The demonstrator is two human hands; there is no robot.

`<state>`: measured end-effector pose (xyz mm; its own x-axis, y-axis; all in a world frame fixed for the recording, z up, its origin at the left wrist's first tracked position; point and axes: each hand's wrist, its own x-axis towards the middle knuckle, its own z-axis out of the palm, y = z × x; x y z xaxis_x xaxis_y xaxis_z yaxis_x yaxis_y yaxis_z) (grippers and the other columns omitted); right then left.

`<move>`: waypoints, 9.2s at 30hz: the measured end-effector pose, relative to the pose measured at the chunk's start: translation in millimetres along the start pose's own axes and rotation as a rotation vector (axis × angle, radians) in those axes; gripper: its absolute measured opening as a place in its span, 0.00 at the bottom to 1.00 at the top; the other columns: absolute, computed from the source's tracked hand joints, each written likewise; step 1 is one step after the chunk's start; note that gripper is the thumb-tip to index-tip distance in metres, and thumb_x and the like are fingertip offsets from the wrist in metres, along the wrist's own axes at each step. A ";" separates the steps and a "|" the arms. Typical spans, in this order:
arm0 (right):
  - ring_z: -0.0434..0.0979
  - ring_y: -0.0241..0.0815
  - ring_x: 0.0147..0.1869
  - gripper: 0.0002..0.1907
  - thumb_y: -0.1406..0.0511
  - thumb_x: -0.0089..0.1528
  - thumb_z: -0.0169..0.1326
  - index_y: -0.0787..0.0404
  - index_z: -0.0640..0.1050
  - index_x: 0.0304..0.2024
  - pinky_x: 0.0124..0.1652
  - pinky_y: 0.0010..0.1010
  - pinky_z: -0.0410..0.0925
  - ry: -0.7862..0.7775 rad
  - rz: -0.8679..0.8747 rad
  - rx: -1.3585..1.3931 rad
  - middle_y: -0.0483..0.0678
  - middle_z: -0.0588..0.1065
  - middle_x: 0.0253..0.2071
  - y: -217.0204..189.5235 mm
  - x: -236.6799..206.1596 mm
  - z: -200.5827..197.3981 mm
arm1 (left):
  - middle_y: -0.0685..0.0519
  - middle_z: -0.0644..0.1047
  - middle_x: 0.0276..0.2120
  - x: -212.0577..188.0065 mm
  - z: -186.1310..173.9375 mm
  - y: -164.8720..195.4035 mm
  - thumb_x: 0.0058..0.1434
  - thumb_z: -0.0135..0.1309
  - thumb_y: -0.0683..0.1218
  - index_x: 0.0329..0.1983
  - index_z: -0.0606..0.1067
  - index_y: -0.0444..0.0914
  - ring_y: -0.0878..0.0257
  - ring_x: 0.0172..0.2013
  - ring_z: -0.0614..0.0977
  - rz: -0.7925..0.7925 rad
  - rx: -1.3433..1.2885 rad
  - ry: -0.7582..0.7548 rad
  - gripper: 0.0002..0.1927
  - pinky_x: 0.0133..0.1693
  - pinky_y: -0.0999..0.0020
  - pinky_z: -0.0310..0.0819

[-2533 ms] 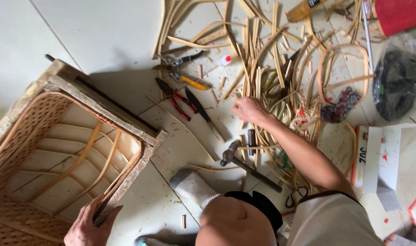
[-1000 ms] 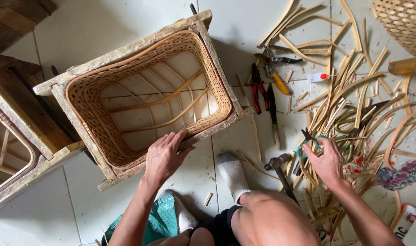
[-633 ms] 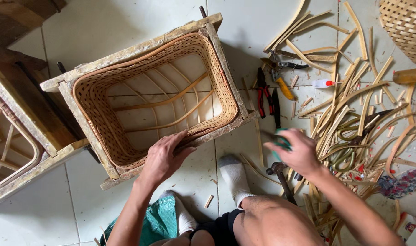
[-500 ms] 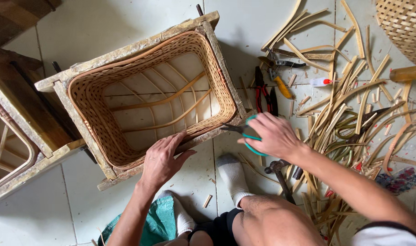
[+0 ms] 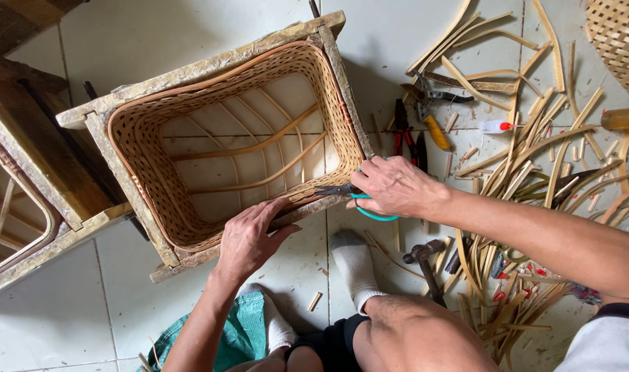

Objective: The person applies glue to the rim of a rectangular basket frame, then uses a hammer to press a woven strip into place. They trim excess material with shears and continue inserting and securing additional strips along the basket's edge.

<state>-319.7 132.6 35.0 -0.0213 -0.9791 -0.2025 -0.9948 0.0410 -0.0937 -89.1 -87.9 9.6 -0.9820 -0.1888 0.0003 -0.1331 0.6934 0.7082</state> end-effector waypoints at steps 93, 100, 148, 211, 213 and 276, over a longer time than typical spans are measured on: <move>0.72 0.43 0.24 0.35 0.38 0.56 0.56 0.61 0.70 0.19 0.28 0.36 0.71 0.124 -0.276 0.225 0.47 0.68 0.19 8.0 67.5 26.2 | 0.44 0.69 0.68 -113.2 45.2 -50.9 0.66 0.61 0.49 0.70 0.66 0.35 0.50 0.70 0.66 -0.117 0.502 0.318 0.32 0.69 0.49 0.53; 0.74 0.44 0.24 0.36 0.37 0.53 0.56 0.64 0.72 0.20 0.27 0.38 0.72 0.138 -0.192 0.167 0.49 0.70 0.19 -1.9 72.4 22.8 | 0.45 0.69 0.68 -111.5 44.9 -50.4 0.66 0.61 0.49 0.70 0.66 0.36 0.50 0.71 0.66 -0.119 0.476 0.329 0.32 0.70 0.49 0.53; 0.78 0.53 0.31 0.36 0.37 0.53 0.54 0.65 0.74 0.22 0.33 0.44 0.73 0.082 -0.341 0.386 0.53 0.73 0.22 -26.4 125.4 41.3 | 0.42 0.69 0.67 -108.0 42.4 -46.4 0.66 0.59 0.48 0.69 0.66 0.33 0.48 0.69 0.67 -0.150 0.516 0.278 0.31 0.68 0.47 0.54; 0.74 0.49 0.32 0.36 0.36 0.53 0.57 0.62 0.73 0.22 0.35 0.40 0.70 0.024 -0.345 0.234 0.51 0.71 0.24 -68.2 160.4 6.6 | 0.43 0.69 0.68 -144.8 19.0 -81.7 0.66 0.61 0.46 0.68 0.69 0.35 0.49 0.70 0.68 -0.178 0.427 0.428 0.29 0.69 0.50 0.59; 0.75 0.50 0.32 0.35 0.36 0.53 0.57 0.62 0.73 0.22 0.35 0.41 0.69 -0.011 -0.338 0.282 0.51 0.71 0.23 -69.8 163.3 8.9 | 0.43 0.69 0.68 -144.7 18.5 -81.7 0.66 0.61 0.46 0.68 0.69 0.35 0.50 0.70 0.68 -0.183 0.428 0.434 0.28 0.69 0.50 0.58; 0.75 0.48 0.31 0.37 0.35 0.56 0.52 0.63 0.74 0.29 0.31 0.38 0.69 -0.014 0.007 0.162 0.52 0.72 0.26 -112.6 102.2 -0.3 | 0.42 0.69 0.65 -121.4 -12.5 -79.6 0.56 0.67 0.49 0.68 0.65 0.36 0.43 0.65 0.70 -0.040 0.377 0.440 0.38 0.67 0.43 0.56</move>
<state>-210.0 27.8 25.1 -0.0256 -0.9757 -0.2176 -0.9655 0.0806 -0.2475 42.3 -128.9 -38.0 -0.8380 -0.4355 0.3288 -0.2867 0.8641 0.4136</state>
